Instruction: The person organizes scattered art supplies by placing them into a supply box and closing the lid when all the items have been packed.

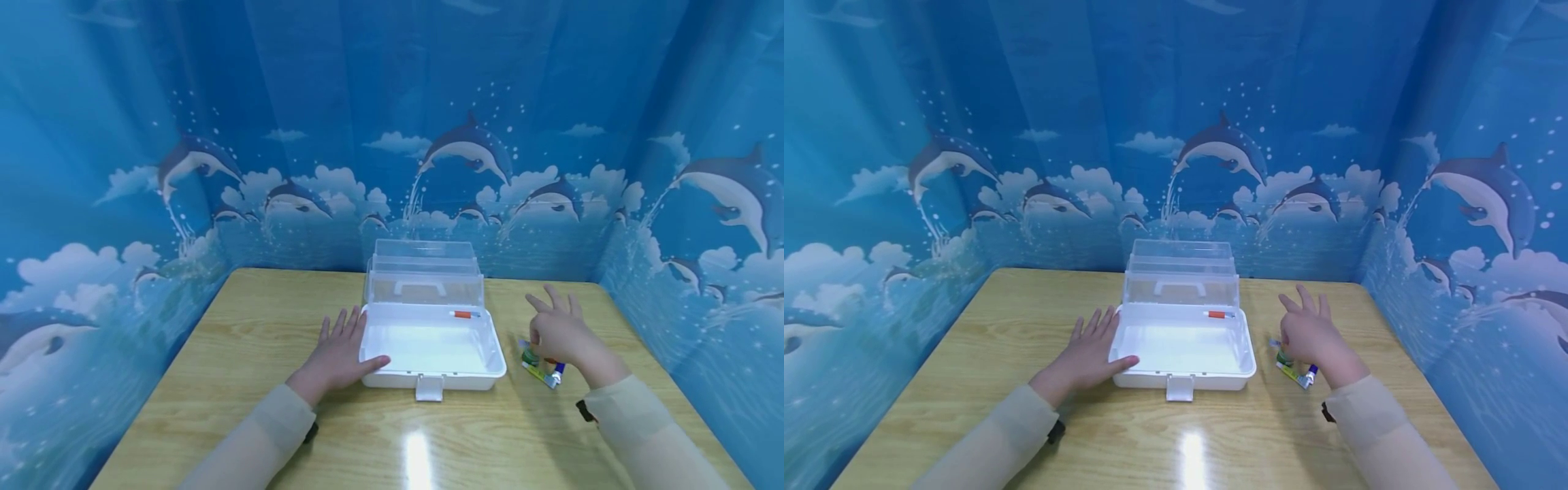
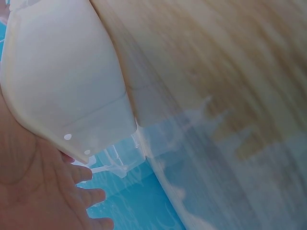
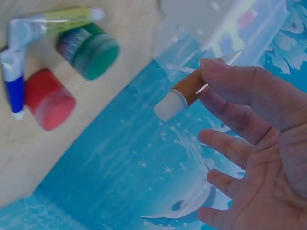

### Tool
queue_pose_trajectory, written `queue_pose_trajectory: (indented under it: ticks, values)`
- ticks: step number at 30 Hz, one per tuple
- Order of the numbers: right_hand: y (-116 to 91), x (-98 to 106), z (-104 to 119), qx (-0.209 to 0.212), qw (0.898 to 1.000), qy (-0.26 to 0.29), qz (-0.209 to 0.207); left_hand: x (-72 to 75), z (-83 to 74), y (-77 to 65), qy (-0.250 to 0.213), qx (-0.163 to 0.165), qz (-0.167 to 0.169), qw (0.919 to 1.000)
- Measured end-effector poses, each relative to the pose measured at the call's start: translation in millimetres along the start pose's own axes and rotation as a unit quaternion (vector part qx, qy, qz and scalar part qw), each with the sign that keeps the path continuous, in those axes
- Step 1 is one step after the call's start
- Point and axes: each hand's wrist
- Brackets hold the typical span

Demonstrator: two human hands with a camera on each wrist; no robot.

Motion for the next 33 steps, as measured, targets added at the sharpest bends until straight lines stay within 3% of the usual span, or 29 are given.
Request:
queue_pose_trajectory:
  ticks: [14, 22, 33]
  values:
    - [9.7, 33.6, 9.6, -0.012, 1.000, 0.024, 0.000, -4.0, 4.0, 1.7, 0.002, 0.006, 0.001, 1.0000]
    - [22.4, 46.1, 22.8, -0.015, 1.000, 0.012, -0.008, -3.2, 2.4, 1.5, -0.003, 0.008, 0.005, 0.9999]
    - [39.8, 63.4, 41.5, 0.008, 0.999, 0.021, -0.026, -4.7, 5.0, 3.3, 0.000, 0.007, 0.005, 1.0000]
Point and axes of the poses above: each hand's wrist, its own y-axis towards the middle knuckle, its own x-axis out of the back of the hand, z = x × y, and after that the axes turned 14 degrees about -y, right-handed
